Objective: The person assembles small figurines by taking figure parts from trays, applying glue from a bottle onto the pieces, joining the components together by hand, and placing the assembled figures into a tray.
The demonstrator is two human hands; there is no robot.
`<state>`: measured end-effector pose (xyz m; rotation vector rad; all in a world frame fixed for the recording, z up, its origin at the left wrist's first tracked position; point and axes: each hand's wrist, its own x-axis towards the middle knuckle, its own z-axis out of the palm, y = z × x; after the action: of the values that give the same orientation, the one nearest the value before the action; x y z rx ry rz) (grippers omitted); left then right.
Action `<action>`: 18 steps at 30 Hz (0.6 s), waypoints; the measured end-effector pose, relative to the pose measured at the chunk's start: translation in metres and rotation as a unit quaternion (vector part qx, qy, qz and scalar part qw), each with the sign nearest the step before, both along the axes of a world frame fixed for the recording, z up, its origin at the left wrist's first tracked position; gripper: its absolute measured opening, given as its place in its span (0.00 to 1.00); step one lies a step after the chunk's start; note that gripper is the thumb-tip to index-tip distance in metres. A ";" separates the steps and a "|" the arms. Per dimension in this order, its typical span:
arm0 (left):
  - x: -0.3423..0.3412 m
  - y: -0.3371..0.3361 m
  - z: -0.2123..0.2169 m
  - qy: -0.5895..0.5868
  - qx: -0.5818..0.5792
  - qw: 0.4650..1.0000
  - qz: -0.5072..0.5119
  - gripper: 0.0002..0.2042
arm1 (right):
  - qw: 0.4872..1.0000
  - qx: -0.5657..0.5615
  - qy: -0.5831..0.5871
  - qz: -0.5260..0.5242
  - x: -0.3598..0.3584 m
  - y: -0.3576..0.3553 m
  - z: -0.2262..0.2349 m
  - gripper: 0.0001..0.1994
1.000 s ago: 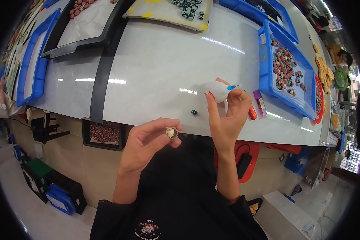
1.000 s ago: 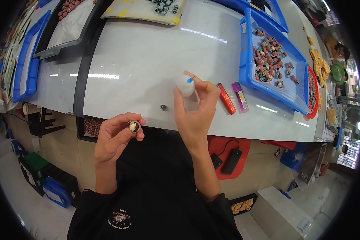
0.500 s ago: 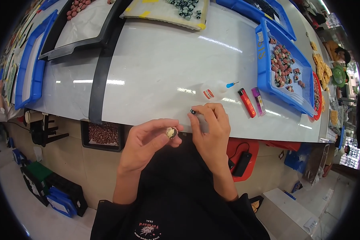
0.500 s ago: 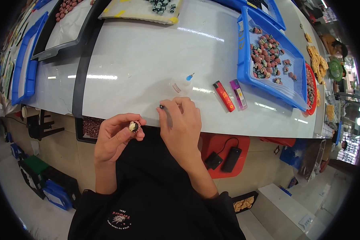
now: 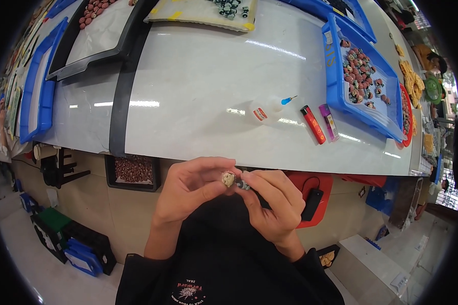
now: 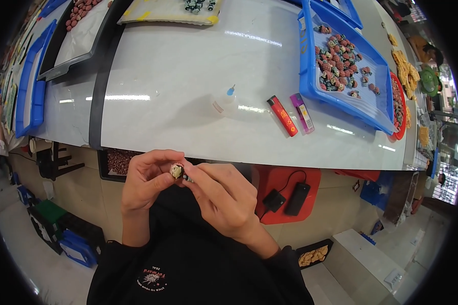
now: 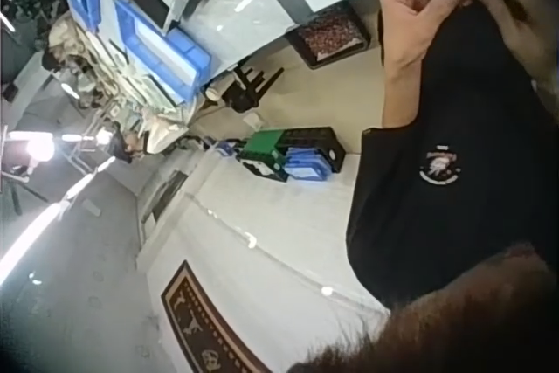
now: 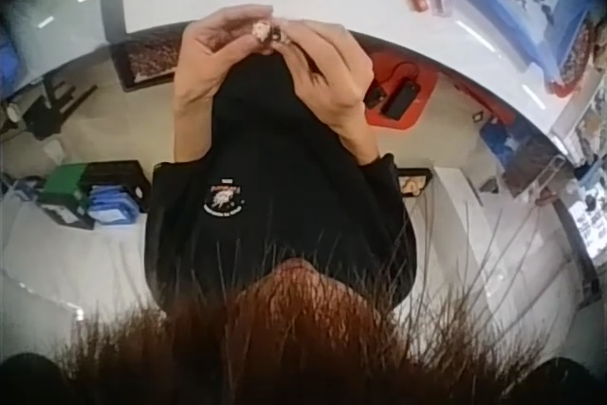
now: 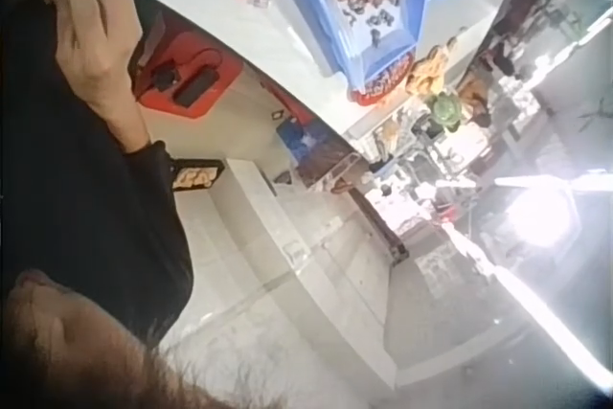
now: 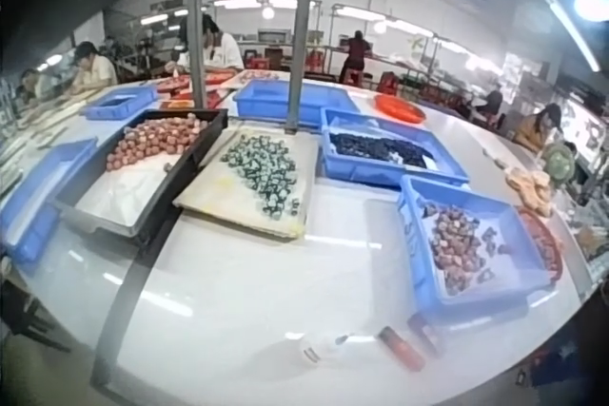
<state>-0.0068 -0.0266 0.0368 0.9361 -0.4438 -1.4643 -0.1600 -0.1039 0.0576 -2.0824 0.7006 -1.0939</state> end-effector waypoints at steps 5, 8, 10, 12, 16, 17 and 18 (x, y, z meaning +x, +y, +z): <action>-0.003 -0.002 -0.001 -0.016 -0.053 0.998 -0.016 0.15 | 0.999 -0.038 -0.007 0.015 -0.009 -0.002 -0.001 0.11; -0.003 0.002 -0.002 -0.056 -0.067 0.996 0.002 0.14 | 0.998 -0.050 0.015 0.037 -0.013 -0.003 0.004 0.10; -0.002 0.002 0.000 -0.080 -0.068 0.994 -0.004 0.14 | 0.998 -0.049 0.027 0.043 -0.014 -0.003 0.005 0.10; -0.003 0.001 0.005 -0.104 -0.070 0.992 -0.011 0.14 | 0.998 -0.029 0.008 0.055 -0.016 -0.004 0.004 0.09; -0.006 -0.003 0.007 -0.121 -0.073 0.990 -0.016 0.13 | 0.998 -0.002 -0.021 0.064 -0.017 -0.006 0.002 0.09; -0.007 -0.004 0.006 -0.118 -0.089 0.989 -0.019 0.13 | 0.998 0.008 -0.036 0.057 -0.016 -0.007 0.002 0.09; -0.009 -0.004 0.004 -0.118 -0.089 0.989 -0.020 0.13 | 0.997 0.021 -0.050 0.050 -0.017 -0.007 0.002 0.09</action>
<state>-0.0154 -0.0307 0.0411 0.9635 -0.7597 -1.3303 -0.1766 -0.1105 0.0595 -1.9912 0.5602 -1.1099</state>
